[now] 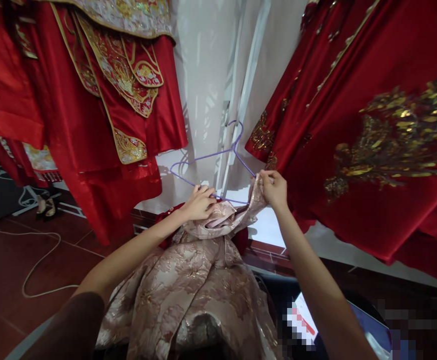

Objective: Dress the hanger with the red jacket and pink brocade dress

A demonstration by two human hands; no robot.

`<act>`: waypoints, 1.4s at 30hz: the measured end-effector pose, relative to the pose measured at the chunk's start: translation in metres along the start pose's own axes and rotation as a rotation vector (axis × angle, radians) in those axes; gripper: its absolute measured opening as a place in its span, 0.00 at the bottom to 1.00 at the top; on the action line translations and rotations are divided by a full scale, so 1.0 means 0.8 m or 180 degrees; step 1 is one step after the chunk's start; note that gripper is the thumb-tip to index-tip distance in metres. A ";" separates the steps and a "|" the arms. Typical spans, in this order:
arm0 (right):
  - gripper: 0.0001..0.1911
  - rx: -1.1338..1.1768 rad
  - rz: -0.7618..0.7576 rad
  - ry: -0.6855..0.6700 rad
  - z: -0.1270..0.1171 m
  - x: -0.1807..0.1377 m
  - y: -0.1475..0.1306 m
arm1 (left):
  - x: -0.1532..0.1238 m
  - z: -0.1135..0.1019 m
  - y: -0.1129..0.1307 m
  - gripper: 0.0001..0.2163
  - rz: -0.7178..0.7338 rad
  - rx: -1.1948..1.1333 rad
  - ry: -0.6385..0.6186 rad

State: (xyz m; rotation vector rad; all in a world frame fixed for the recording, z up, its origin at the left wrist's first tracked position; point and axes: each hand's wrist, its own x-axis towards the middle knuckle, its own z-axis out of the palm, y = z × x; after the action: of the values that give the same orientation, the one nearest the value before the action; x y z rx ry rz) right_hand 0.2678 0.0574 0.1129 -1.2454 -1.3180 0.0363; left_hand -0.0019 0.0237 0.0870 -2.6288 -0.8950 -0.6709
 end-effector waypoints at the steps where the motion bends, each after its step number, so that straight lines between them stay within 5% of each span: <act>1: 0.23 -0.0073 -0.0083 -0.0129 -0.005 -0.004 0.000 | -0.001 -0.002 -0.001 0.14 0.0008 0.0006 -0.0007; 7: 0.24 -0.0612 -0.0447 -0.0981 -0.034 -0.033 0.012 | -0.006 -0.008 -0.006 0.13 0.0001 0.0096 -0.0010; 11: 0.24 -0.0750 -0.0455 -0.1097 -0.035 -0.036 0.018 | -0.004 -0.005 -0.005 0.13 0.0008 0.0050 -0.0026; 23: 0.25 -0.0975 -0.0644 -0.0581 0.004 -0.007 -0.006 | 0.007 0.014 0.012 0.14 -0.0068 -0.0136 0.0037; 30: 0.22 -0.0951 -0.1119 -0.0476 -0.006 -0.008 0.000 | 0.011 0.013 0.012 0.18 -0.0075 -0.0124 0.0037; 36: 0.23 -0.0975 -0.0411 0.0001 -0.013 -0.012 0.011 | 0.009 0.006 0.012 0.16 0.0048 -0.0107 0.0011; 42: 0.23 -0.0626 -0.0317 0.0219 -0.009 0.017 0.000 | 0.012 0.006 0.017 0.15 0.0125 -0.0249 -0.0073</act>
State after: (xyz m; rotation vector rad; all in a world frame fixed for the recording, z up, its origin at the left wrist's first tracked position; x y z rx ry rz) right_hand 0.2775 0.0618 0.1239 -1.3321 -1.3459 -0.2098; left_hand 0.0151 0.0198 0.0861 -2.7207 -0.8374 -0.6804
